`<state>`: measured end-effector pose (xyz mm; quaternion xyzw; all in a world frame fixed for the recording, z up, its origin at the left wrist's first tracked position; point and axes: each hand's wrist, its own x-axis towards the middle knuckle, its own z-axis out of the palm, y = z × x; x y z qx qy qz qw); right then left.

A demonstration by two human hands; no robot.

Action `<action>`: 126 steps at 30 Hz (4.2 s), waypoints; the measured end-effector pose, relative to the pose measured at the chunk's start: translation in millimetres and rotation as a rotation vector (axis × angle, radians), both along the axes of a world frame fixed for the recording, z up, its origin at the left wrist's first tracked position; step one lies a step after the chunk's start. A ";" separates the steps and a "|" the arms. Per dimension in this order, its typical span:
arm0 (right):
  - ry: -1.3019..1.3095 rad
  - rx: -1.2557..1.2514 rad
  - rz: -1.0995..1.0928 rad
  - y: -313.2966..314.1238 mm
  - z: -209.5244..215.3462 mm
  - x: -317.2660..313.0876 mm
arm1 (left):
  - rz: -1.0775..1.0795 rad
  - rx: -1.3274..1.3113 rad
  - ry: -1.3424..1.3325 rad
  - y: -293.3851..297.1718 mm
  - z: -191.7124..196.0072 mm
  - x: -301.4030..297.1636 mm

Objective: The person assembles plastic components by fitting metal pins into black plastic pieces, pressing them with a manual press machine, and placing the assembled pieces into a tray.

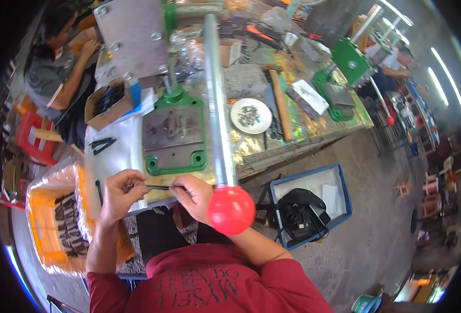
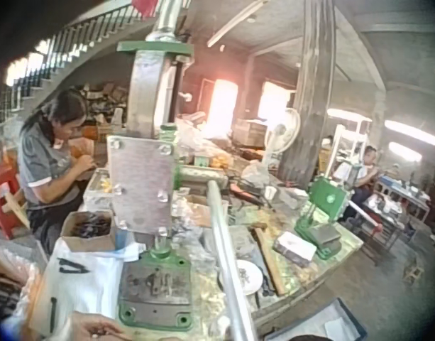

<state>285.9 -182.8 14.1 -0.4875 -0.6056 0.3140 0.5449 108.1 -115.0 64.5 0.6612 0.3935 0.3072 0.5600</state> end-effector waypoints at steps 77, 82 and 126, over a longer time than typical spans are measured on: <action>-0.424 -0.362 -0.707 92.1 -54.3 231.5 | 0.124 -0.337 -0.305 -44.9 -83.6 29.9; 0.042 -0.439 -0.618 85.7 -26.8 203.3 | 0.124 -0.326 -0.299 -46.3 -86.3 27.1; -1.377 -0.279 -0.368 86.1 -24.8 138.8 | 0.121 -0.314 -0.273 -52.0 -96.2 25.2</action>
